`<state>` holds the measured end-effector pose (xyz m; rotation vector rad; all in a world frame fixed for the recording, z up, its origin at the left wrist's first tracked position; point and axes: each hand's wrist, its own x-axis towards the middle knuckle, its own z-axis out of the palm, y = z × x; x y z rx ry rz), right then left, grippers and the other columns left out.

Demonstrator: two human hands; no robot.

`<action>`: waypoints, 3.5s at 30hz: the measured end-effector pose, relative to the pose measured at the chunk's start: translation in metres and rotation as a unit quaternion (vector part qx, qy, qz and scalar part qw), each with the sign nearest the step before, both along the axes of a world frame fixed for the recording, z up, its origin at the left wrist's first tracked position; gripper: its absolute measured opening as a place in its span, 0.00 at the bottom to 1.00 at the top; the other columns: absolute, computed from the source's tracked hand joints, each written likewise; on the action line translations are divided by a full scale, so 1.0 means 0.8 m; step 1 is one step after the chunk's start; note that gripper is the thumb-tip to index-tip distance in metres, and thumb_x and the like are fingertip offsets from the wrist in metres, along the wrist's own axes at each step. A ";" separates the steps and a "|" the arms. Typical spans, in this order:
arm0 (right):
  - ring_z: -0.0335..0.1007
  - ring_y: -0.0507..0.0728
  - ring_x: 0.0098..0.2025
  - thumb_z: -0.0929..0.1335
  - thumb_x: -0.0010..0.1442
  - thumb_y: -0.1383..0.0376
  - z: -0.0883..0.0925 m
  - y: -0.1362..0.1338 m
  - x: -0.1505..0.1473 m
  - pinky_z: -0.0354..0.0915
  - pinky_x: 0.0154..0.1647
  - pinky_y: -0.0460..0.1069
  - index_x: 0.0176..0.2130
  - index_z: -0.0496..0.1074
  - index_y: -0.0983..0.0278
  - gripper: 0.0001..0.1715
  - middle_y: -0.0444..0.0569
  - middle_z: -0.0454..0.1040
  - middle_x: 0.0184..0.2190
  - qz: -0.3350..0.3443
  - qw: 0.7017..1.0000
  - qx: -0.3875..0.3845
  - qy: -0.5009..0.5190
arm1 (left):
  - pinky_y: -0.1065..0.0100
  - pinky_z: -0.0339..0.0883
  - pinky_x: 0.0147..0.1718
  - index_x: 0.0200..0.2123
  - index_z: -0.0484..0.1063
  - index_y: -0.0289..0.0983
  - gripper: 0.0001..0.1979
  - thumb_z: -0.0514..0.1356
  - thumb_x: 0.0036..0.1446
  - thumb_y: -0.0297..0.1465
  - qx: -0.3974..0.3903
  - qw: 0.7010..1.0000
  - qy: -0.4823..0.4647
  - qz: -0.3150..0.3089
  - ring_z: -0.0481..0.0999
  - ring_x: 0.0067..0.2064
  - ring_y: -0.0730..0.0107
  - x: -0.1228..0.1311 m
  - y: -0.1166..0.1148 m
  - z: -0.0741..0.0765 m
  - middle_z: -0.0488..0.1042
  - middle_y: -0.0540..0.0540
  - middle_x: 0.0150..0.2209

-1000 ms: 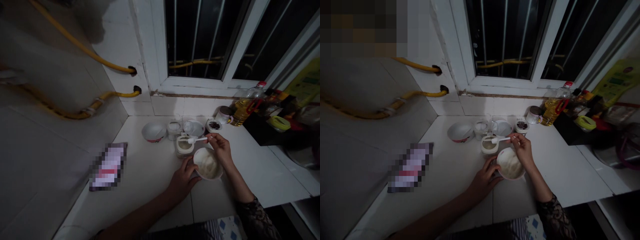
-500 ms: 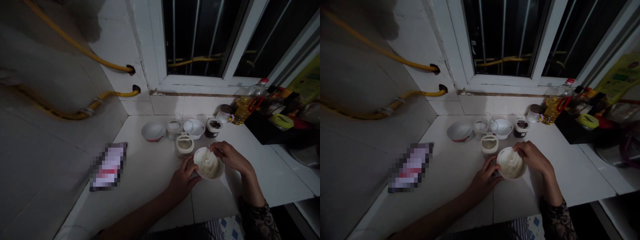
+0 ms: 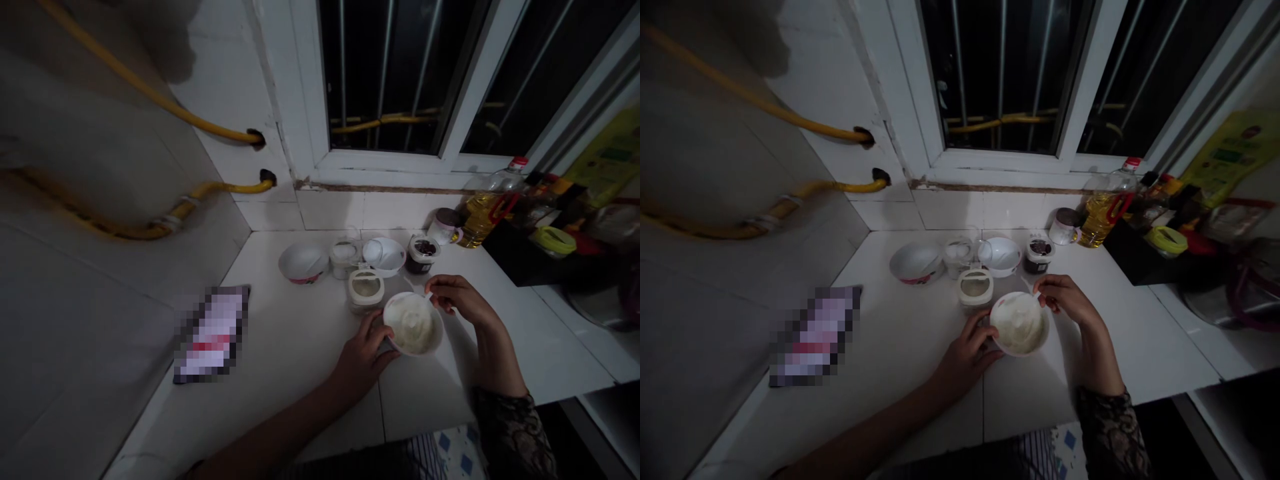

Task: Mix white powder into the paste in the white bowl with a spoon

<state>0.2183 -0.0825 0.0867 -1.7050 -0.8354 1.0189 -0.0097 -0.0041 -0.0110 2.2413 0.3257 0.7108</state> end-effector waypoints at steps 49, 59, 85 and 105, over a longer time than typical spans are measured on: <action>0.60 0.52 0.23 0.68 0.53 0.54 0.001 0.013 -0.022 0.59 0.25 0.47 0.31 0.73 0.63 0.14 0.44 0.66 0.21 -0.082 0.972 0.179 -0.129 | 0.61 0.72 0.42 0.41 0.63 0.40 0.09 0.60 0.58 0.31 0.014 1.000 0.006 0.003 0.74 0.45 0.62 0.000 -0.001 0.006 0.58 0.40 0.56; 0.67 0.54 0.29 0.62 0.57 0.67 -0.010 -0.004 -0.018 0.60 0.33 0.47 0.33 0.75 0.62 0.12 0.46 0.73 0.26 0.131 0.922 0.044 -0.361 | 0.63 0.73 0.40 0.41 0.64 0.40 0.09 0.60 0.58 0.30 0.007 1.000 0.003 0.005 0.75 0.43 0.64 -0.001 -0.001 0.006 0.59 0.40 0.56; 0.46 0.44 0.13 0.68 0.37 0.66 -0.006 0.009 0.002 0.36 0.16 0.45 0.23 0.74 0.68 0.08 0.42 0.65 0.11 -0.030 0.999 0.001 0.039 | 0.63 0.73 0.40 0.42 0.64 0.40 0.09 0.60 0.58 0.31 0.011 1.000 -0.001 0.004 0.75 0.43 0.64 0.000 -0.001 0.002 0.59 0.40 0.57; 0.69 0.55 0.31 0.61 0.60 0.66 -0.009 0.040 -0.070 0.64 0.33 0.49 0.37 0.73 0.62 0.12 0.48 0.74 0.28 0.008 0.897 0.244 -0.368 | 0.62 0.73 0.41 0.42 0.64 0.40 0.09 0.59 0.59 0.34 0.013 1.000 0.011 0.004 0.75 0.42 0.65 0.001 -0.002 0.005 0.59 0.40 0.56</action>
